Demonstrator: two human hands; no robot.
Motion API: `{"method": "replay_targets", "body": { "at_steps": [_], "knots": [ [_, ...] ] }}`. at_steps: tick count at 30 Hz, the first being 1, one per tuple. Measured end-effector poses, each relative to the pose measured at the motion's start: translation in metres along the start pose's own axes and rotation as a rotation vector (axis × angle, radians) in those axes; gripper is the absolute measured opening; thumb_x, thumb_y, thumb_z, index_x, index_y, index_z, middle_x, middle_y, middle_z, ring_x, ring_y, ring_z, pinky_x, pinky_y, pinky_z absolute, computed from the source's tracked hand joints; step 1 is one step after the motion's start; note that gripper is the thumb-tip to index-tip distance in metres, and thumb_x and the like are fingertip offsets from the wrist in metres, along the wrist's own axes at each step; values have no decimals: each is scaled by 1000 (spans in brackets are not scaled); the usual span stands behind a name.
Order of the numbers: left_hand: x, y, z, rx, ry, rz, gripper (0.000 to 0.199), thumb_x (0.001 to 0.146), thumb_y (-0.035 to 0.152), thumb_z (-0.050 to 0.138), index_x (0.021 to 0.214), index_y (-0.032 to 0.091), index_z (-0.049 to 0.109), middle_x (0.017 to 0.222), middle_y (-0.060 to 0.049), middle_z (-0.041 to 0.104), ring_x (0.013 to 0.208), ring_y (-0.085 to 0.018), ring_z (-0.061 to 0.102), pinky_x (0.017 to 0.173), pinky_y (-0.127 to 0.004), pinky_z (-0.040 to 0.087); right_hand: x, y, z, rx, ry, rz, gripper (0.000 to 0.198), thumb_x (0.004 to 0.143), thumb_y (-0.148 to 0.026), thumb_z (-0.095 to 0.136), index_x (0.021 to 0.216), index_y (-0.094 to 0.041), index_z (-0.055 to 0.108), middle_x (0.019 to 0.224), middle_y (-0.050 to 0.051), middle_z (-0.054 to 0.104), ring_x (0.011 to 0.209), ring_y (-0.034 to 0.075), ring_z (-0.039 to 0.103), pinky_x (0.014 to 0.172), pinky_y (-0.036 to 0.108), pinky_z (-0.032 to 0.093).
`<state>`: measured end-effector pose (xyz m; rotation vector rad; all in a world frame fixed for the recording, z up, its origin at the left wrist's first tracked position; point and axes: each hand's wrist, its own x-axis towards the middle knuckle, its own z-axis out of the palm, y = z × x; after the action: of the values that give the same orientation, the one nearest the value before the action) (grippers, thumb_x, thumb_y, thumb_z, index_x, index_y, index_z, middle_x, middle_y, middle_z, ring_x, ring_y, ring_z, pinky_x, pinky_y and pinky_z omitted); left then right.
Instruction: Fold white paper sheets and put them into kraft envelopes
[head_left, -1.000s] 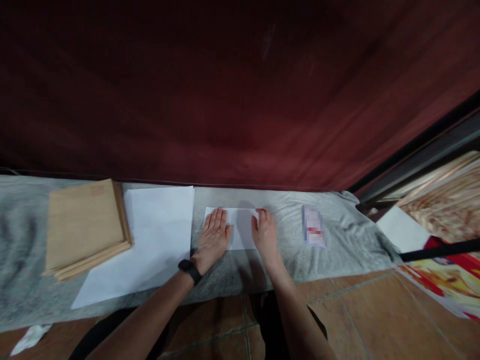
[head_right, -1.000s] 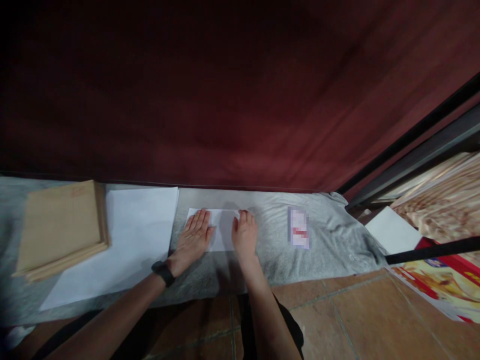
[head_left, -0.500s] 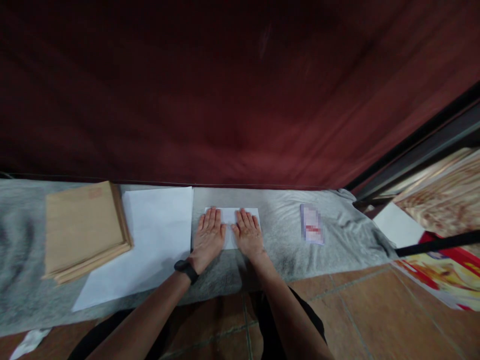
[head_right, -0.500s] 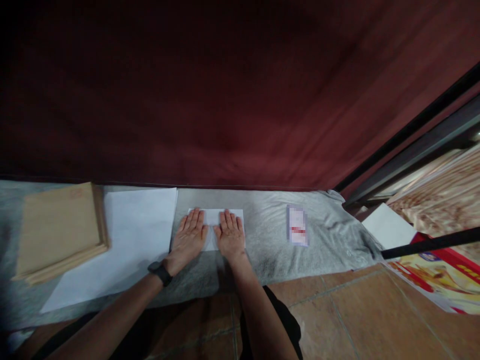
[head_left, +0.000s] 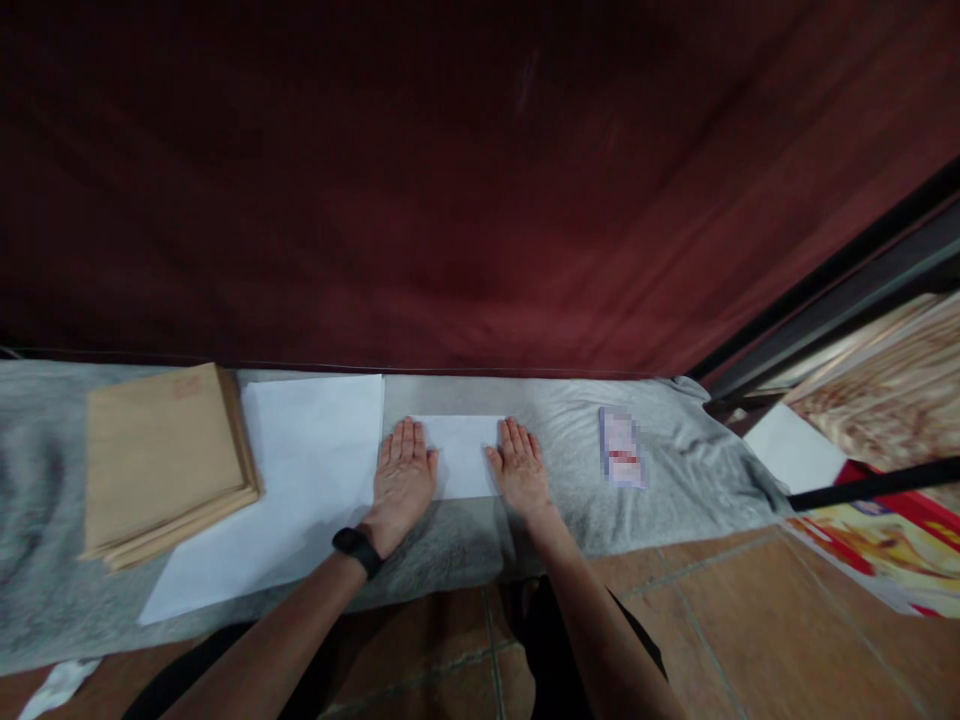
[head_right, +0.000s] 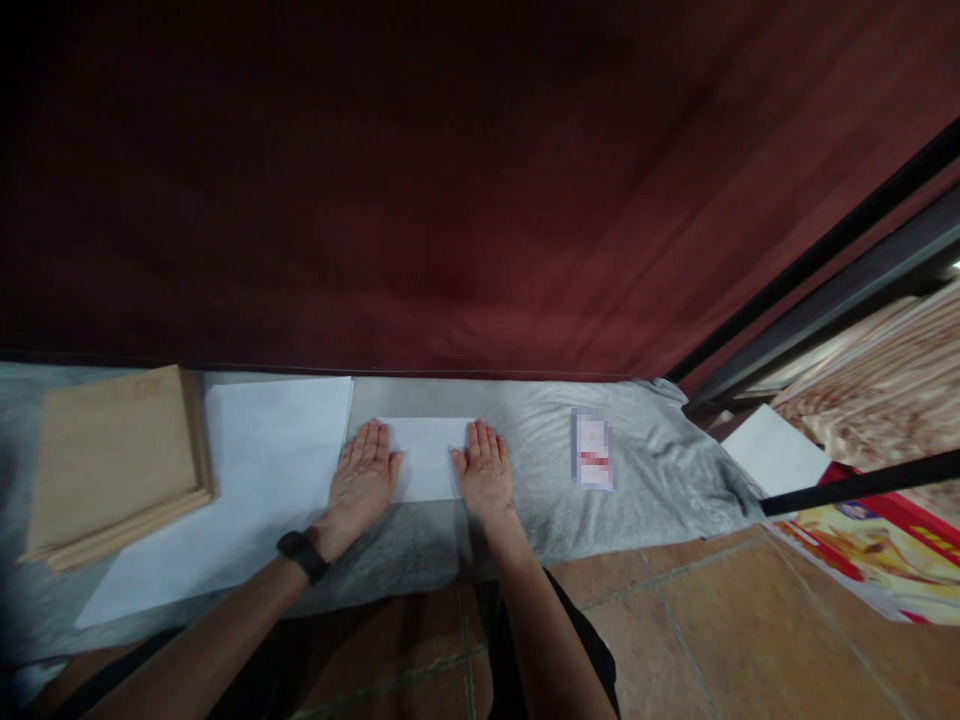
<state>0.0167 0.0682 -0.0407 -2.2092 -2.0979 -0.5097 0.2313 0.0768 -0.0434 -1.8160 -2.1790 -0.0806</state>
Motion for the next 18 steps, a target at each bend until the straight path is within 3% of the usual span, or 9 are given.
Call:
{"method": "replay_targets", "body": {
  "at_steps": [4, 8, 13, 18],
  "knots": [
    [-1, -2, -2, -36, -9, -12, 61, 98, 31, 34, 148, -3, 42, 158, -26, 38, 149, -35, 35, 121, -49, 31, -1, 6, -2, -18, -40, 20, 59, 108, -42, 34, 157, -10, 35, 160, 15, 38, 148, 30, 36, 122, 49, 24],
    [5, -6, -9, -233, -70, -73, 60, 94, 28, 44, 147, -1, 43, 159, -26, 36, 146, -35, 40, 117, -48, 39, -1, 7, -3, -35, -67, 31, 60, 107, -44, 34, 157, -10, 34, 161, 15, 35, 150, 30, 33, 123, 50, 22],
    [14, -23, -24, -572, -98, -202, 61, 87, 29, 56, 145, 10, 47, 149, -20, 51, 137, -31, 50, 110, -46, 46, -1, 5, -5, -47, -78, 43, 60, 107, -43, 35, 157, -11, 34, 161, 15, 36, 150, 30, 33, 123, 51, 22],
    [12, -27, -32, -920, -108, -424, 69, 74, 22, 68, 141, 17, 51, 116, -9, 69, 104, -25, 67, 93, -39, 53, 1, 3, -7, -51, -68, 47, 58, 106, -41, 38, 153, -7, 41, 159, 17, 40, 149, 33, 34, 122, 53, 22]
  ]
}}
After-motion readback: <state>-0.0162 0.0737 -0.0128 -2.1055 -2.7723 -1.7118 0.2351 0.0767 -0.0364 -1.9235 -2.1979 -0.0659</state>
